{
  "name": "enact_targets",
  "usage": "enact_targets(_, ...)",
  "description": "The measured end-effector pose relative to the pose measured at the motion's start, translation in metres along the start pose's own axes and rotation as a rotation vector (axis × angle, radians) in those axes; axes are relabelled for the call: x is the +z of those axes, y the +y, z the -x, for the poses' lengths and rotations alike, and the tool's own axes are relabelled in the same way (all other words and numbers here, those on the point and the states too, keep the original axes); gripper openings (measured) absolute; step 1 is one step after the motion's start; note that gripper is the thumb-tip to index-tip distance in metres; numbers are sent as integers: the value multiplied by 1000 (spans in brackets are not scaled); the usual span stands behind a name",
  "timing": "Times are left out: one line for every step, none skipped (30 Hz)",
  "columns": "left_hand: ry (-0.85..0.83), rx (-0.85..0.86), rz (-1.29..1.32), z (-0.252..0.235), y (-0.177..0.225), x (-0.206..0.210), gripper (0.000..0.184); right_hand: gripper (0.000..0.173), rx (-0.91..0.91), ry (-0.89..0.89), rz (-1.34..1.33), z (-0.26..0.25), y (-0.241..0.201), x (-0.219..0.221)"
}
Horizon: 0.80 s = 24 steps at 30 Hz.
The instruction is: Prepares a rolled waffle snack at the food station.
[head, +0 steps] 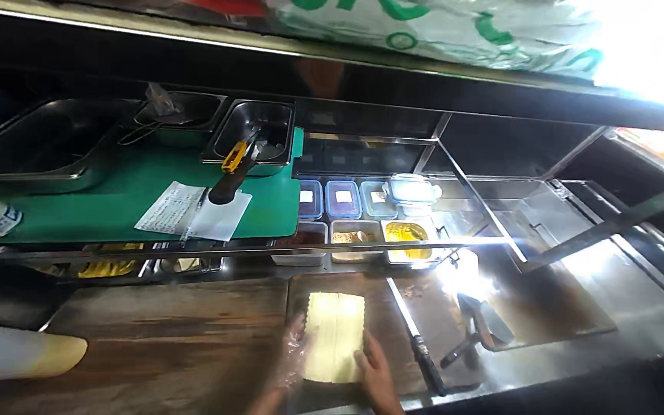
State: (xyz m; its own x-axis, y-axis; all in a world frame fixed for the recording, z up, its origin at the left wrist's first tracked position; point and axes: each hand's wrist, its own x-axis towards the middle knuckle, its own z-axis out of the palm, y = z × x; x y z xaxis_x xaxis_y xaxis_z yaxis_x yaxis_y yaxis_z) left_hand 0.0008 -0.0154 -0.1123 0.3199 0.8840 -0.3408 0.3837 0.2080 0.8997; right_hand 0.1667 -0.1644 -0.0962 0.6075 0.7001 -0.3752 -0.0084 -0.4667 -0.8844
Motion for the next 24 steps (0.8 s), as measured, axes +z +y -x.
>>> enact_targets(27,-14,7,0,-1,2,51,58,14,-23,-6,-2,-1,5)
enact_targets(76,-28,20,-1,-1,2,49,58,12,0,-21,-3,-1,7)
enact_targets(119,-49,24,-2,-1,0,50,59,-5,28,-39,-6,-1,7)
enact_targets(135,-65,31,-3,-3,-2,51,63,-10,2,-54,-9,-2,2)
enact_targets(105,-75,39,-2,-6,-4,52,66,2,-95,-63,-12,-6,-7)
enact_targets(48,-82,58,2,-10,-6,49,66,16,-226,-58,-18,-13,-21)
enact_targets(6,-85,85,10,-10,-8,46,65,-5,-317,-6,-27,-21,-37)
enact_targets(-13,-91,115,19,-7,-11,47,61,-81,-330,108,-41,-29,-58)
enact_targets(14,-105,140,27,-1,-13,49,53,-182,-275,253,-63,-43,-81)
enact_targets(80,-131,181,36,10,-13,50,42,-265,-157,420,-91,-64,-103)
enact_targets(161,-163,225,46,19,-11,49,36,-293,-56,582,-121,-86,-123)
enact_targets(245,-191,267,57,26,-6,47,32,-284,-4,749,-152,-103,-138)
enact_targets(316,-206,295,66,29,-2,45,31,-274,0,878,-185,-114,-147)
enact_targets(375,-212,305,74,26,4,43,32,-269,-42,965,-219,-120,-150)
enact_targets(419,-223,294,81,21,11,42,35,-274,-118,1044,-253,-117,-151)
enact_targets(457,-224,275,87,16,19,41,40,-249,-208,1120,-281,-117,-148)
enact_targets(492,-221,263,93,14,26,39,44,-234,-297,1179,-303,-117,-145)
enact_targets(525,-209,259,99,15,33,38,43,-237,-384,1184,-319,-114,-144)
enact_targets(563,-195,250,104,19,39,37,41,-262,-444,1148,-326,-113,-148)
enact_targets(605,-180,239,108,22,42,37,38,-295,-475,1088,-320,-117,-156)
enact_targets(646,-161,240,113,25,45,36,35,-283,-495,1048,-300,-135,-166)
enact_targets(684,-150,249,118,24,47,36,35,-168,-524,1045,-272,-165,-175)
enact_targets(722,-146,261,123,22,48,35,32,-221,-436,1024,-257,-169,-186)
enact_targets(755,-146,277,128,18,48,35,31,-327,-331,1049,-261,-157,-196)
